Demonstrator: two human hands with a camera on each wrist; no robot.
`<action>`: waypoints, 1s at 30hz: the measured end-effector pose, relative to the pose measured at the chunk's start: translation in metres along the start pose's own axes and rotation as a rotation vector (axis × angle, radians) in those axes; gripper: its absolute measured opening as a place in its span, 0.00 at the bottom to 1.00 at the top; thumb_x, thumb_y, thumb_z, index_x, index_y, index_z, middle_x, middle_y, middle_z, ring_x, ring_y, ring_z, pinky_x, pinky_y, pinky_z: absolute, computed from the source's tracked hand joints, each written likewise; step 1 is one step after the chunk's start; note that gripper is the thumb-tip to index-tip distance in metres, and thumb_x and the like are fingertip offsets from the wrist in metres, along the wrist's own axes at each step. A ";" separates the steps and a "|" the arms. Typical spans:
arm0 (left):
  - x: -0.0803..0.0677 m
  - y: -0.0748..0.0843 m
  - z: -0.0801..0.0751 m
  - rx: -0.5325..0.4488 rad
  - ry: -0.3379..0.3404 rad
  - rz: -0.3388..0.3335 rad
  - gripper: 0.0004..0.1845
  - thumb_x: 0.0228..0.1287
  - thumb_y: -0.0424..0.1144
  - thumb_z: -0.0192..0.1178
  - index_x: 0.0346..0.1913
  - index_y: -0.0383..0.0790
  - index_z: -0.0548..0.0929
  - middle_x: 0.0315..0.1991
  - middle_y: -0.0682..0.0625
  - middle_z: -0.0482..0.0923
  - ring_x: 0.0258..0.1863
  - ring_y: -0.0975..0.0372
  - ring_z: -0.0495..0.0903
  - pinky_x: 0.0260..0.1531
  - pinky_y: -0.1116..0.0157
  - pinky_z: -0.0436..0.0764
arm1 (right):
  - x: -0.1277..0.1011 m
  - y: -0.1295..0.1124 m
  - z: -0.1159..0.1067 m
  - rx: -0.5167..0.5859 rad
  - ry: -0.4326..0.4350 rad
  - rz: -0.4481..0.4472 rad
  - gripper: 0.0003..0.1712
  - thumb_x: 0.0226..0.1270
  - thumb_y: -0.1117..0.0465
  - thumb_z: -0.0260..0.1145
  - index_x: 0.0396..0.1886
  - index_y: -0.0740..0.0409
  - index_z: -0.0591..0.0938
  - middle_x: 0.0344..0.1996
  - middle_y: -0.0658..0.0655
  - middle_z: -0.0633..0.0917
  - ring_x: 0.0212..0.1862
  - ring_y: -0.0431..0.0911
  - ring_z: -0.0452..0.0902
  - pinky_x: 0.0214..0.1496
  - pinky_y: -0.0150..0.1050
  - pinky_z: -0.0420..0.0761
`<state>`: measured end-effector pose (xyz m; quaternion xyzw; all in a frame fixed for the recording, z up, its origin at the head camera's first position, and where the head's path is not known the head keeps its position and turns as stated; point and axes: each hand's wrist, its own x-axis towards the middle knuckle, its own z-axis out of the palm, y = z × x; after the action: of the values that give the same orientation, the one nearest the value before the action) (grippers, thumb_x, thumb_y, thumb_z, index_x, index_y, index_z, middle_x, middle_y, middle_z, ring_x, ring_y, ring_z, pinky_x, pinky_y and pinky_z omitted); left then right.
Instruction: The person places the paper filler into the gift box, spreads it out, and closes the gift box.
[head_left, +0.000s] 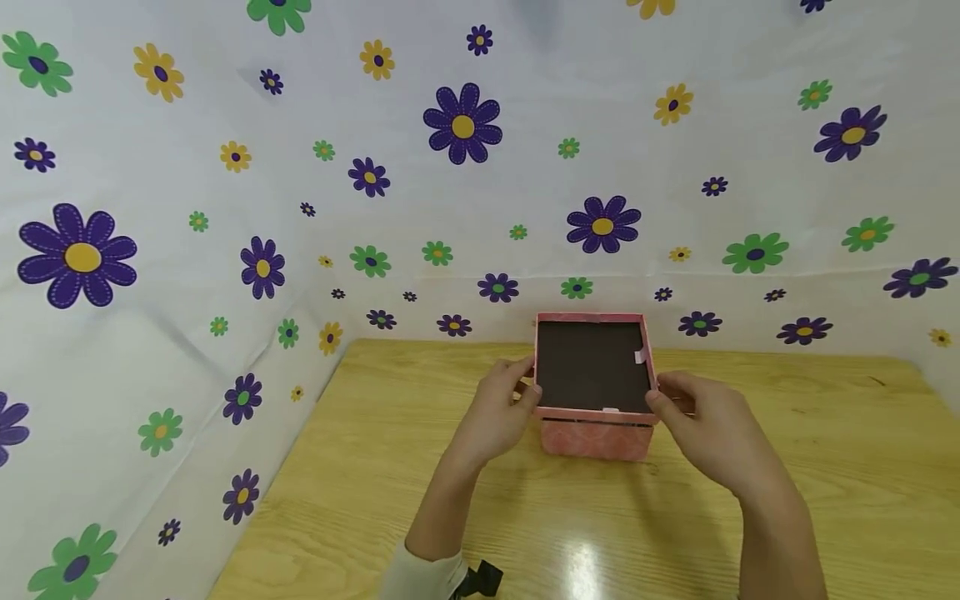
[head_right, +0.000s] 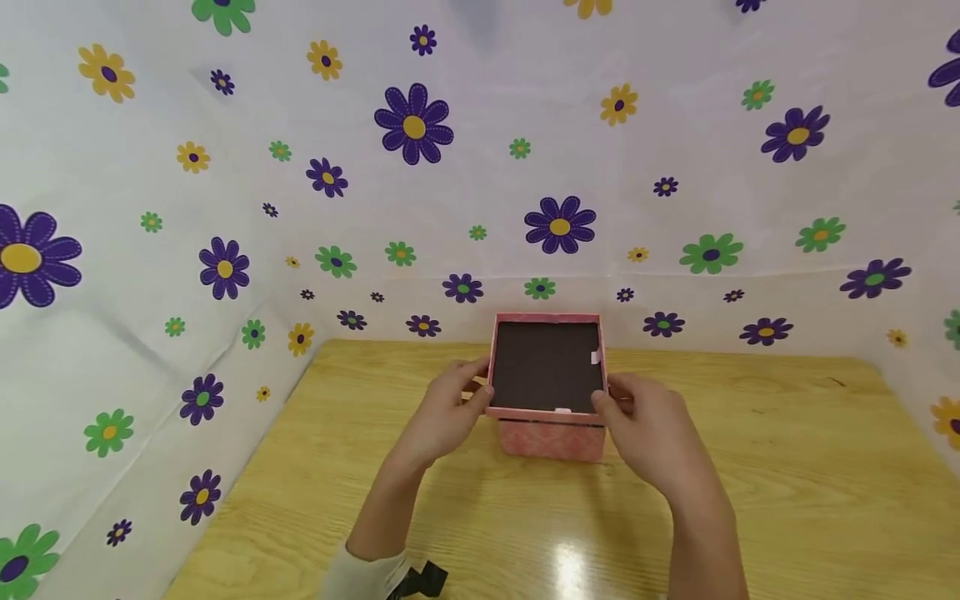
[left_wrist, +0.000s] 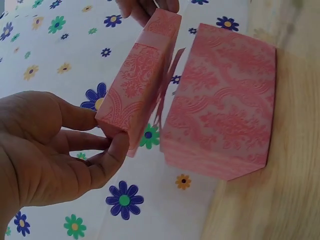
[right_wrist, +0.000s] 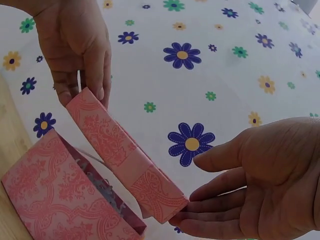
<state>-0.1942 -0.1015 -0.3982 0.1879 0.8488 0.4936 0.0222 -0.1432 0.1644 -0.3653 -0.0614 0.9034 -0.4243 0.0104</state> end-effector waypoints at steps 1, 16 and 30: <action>0.000 0.001 0.002 -0.003 0.005 0.002 0.24 0.76 0.36 0.52 0.72 0.39 0.69 0.57 0.46 0.72 0.49 0.59 0.74 0.40 0.67 0.81 | 0.000 0.002 -0.001 0.000 -0.003 0.005 0.33 0.78 0.46 0.54 0.68 0.69 0.71 0.55 0.64 0.82 0.53 0.56 0.80 0.51 0.55 0.81; 0.002 0.002 0.009 -0.115 0.177 0.082 0.24 0.71 0.32 0.59 0.67 0.47 0.71 0.60 0.51 0.74 0.60 0.56 0.77 0.55 0.63 0.79 | 0.006 0.012 -0.001 0.171 0.070 -0.019 0.40 0.76 0.38 0.49 0.78 0.54 0.59 0.64 0.66 0.73 0.63 0.65 0.70 0.58 0.65 0.73; 0.006 -0.009 -0.004 -0.114 0.018 0.155 0.21 0.70 0.56 0.58 0.57 0.49 0.73 0.67 0.60 0.69 0.67 0.66 0.68 0.66 0.63 0.67 | 0.015 0.039 -0.005 0.203 0.038 -0.157 0.22 0.71 0.47 0.65 0.57 0.54 0.75 0.62 0.53 0.75 0.63 0.55 0.72 0.56 0.36 0.77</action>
<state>-0.2030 -0.1068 -0.4027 0.2472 0.8023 0.5431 -0.0131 -0.1620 0.1908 -0.3915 -0.1223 0.8482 -0.5143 -0.0337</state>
